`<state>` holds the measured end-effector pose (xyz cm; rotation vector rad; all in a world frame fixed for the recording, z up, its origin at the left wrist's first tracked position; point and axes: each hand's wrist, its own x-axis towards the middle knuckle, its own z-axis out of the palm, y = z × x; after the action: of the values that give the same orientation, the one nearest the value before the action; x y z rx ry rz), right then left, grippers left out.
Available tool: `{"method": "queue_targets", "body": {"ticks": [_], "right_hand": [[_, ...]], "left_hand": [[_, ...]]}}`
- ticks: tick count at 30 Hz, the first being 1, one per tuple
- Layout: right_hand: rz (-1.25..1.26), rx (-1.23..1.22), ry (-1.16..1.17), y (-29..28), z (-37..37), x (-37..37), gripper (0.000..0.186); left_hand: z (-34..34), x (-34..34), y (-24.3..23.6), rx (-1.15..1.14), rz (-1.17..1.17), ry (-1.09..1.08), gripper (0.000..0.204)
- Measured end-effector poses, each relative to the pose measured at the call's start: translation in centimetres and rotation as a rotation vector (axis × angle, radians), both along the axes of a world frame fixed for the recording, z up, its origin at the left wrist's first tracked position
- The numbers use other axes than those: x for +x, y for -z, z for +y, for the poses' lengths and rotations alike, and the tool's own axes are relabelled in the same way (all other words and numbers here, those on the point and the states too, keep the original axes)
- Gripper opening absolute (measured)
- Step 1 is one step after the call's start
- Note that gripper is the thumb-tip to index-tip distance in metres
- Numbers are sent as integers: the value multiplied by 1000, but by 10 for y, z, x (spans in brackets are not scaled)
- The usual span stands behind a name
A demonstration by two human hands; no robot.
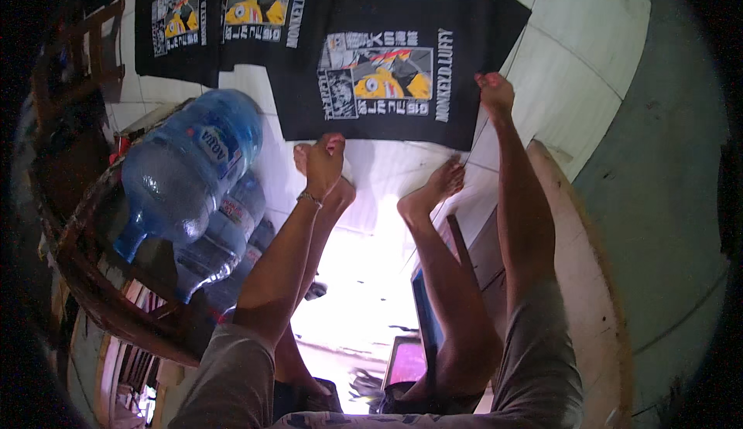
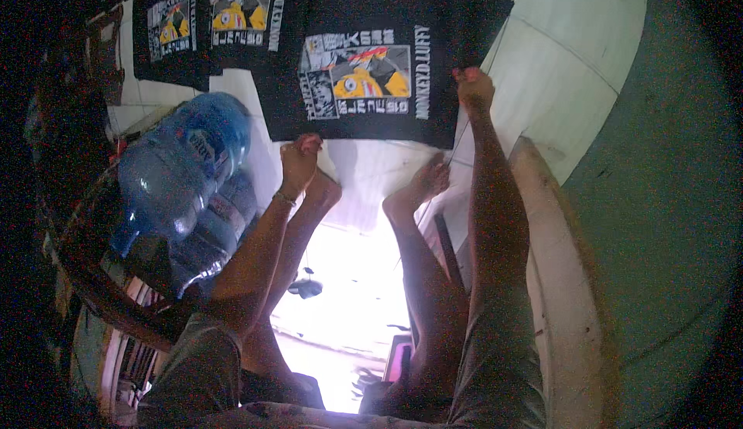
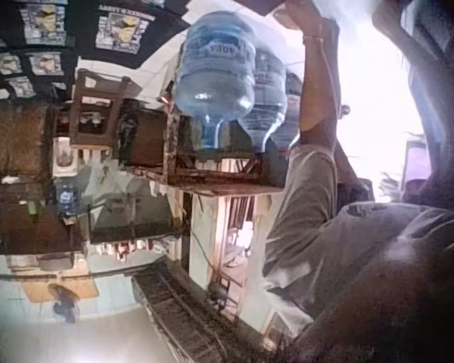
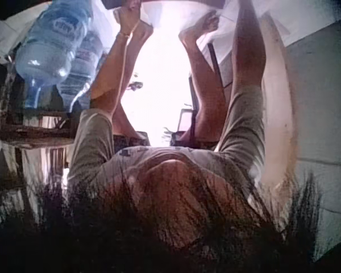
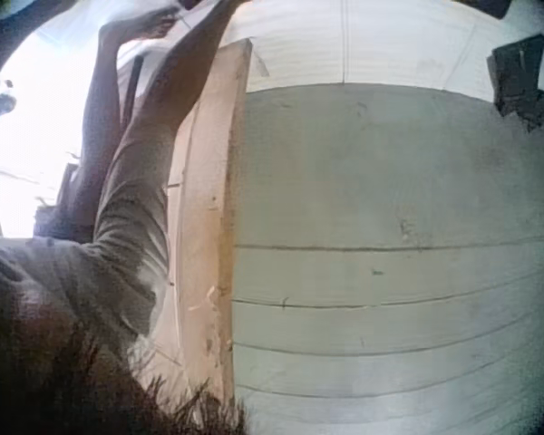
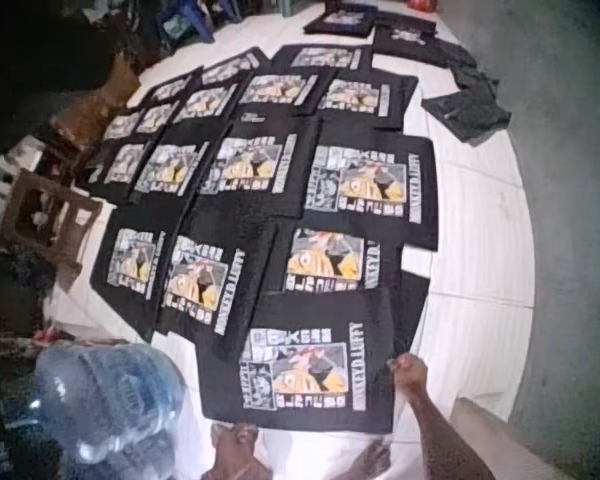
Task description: The person wipes a screen printing frame with a red cloth, then wipes a small rectangular object with the same cloth. Finally, the person arranges several black t-shirts on the floor.
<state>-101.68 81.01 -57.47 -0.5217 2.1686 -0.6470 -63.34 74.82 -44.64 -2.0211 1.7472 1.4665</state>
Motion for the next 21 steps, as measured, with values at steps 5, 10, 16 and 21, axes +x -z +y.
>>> {"method": "queue_targets", "body": {"ticks": [5, 10, 16, 21], "right_hand": [[4, -336, 317, 7, 29, -53, 18], [293, -37, 523, -14, 61, -242, 22], [533, 164, 319, -112, 56, -331, 31], [953, 738, -362, -219, 37, -287, 32]], "left_hand": [[-6, -41, 20, -161, 74, -114, 22], [-71, -153, 35, -323, 210, 157, 27], [-59, -216, 7, -161, 231, 182, 25], [-20, -163, -20, -68, 168, 159, 25]]}}
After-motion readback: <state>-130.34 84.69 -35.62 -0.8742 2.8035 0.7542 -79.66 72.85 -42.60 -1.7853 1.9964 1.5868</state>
